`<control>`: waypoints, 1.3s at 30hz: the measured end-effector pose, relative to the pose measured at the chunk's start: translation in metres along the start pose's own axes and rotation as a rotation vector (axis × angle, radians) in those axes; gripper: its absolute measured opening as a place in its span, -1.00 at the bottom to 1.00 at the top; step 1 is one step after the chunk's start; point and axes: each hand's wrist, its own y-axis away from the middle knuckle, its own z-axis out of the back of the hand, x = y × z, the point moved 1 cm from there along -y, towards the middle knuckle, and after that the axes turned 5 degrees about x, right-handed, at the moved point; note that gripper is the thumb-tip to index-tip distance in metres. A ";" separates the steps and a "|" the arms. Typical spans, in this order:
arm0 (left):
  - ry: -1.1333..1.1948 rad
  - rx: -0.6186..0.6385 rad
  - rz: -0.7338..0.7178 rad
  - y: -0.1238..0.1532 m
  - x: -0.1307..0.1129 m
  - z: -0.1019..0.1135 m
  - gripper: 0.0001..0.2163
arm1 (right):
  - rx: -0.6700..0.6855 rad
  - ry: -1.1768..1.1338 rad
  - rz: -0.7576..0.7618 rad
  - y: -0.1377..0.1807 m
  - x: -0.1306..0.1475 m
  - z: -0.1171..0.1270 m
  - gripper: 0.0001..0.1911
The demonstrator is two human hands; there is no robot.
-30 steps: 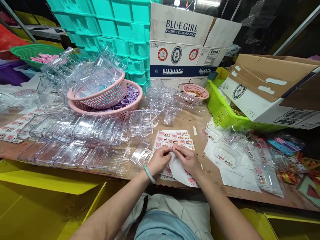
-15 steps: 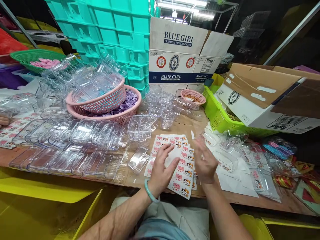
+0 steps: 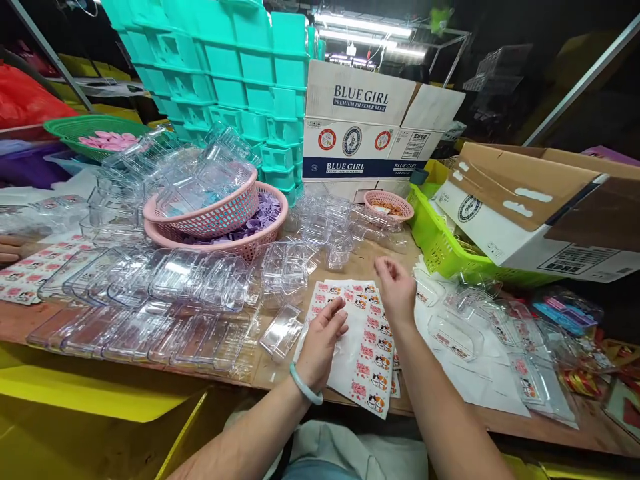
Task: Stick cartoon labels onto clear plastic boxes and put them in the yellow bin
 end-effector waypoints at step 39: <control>0.172 0.313 0.135 -0.017 0.007 0.000 -0.58 | 0.479 -0.381 -0.233 0.017 -0.041 0.046 -0.15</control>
